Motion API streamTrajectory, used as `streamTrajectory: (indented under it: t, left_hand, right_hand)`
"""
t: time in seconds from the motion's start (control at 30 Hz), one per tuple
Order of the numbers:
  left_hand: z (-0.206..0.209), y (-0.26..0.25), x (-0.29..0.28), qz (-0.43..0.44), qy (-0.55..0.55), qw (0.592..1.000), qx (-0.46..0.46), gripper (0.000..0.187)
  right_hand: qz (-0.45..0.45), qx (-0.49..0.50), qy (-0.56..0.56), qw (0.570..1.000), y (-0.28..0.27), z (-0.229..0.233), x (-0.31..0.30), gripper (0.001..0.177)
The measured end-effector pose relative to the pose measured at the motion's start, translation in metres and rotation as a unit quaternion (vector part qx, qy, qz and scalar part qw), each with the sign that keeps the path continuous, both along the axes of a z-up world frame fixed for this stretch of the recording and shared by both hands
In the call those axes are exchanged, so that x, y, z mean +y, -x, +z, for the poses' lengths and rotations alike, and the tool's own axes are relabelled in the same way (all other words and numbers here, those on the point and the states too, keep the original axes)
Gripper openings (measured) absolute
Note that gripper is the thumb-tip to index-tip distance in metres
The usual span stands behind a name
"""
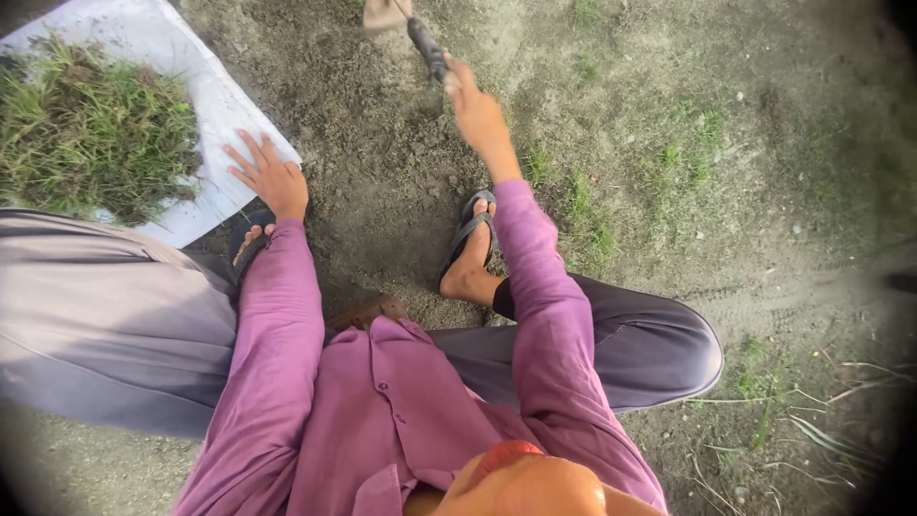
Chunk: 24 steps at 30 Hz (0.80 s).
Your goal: Removing weeds and grass from the soil using a small hand hoe and collecting them on a white sheet.
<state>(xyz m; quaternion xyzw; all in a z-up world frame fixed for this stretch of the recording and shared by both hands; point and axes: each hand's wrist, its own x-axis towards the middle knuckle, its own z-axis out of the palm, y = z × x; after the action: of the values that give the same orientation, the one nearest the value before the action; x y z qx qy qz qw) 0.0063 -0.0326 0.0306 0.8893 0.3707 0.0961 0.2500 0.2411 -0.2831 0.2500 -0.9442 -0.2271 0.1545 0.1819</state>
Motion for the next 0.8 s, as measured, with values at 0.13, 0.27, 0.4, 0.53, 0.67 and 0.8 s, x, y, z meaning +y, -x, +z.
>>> streamTrajectory:
  t: [0.13, 0.27, 0.4, 0.53, 0.67, 0.8]
  left_hand:
    - [-0.001, -0.003, 0.002, 0.011, 0.022, 1.000, -0.003, 0.069]
    - [-0.005, -0.002, 0.003, 0.016, 0.007, 1.000, -0.011, 0.069]
    - [0.009, -0.001, -0.002, 0.003, 0.012, 1.000, 0.005, 0.069]
    - [-0.004, -0.004, 0.004, 0.012, 0.012, 1.000, -0.009, 0.068]
    - [-0.008, -0.006, 0.002, 0.019, 0.002, 1.000, -0.009, 0.068]
    - [0.003, -0.001, -0.001, 0.005, 0.002, 1.000, -0.001, 0.068]
  right_hand:
    - [0.003, 0.061, -0.013, 0.998, -0.024, -0.038, 0.003, 0.043]
    - [0.047, 0.218, 0.200, 0.954, -0.022, 0.037, 0.009, 0.044]
    - [0.072, 0.017, 0.053, 0.996, -0.013, 0.024, -0.014, 0.047]
    - [0.014, 0.059, -0.092, 0.994, -0.032, -0.053, -0.012, 0.044]
    - [0.111, 0.086, 0.202, 0.969, -0.033, -0.018, -0.005, 0.047]
    - [0.068, 0.083, 0.190, 0.976, -0.001, 0.037, 0.016, 0.044]
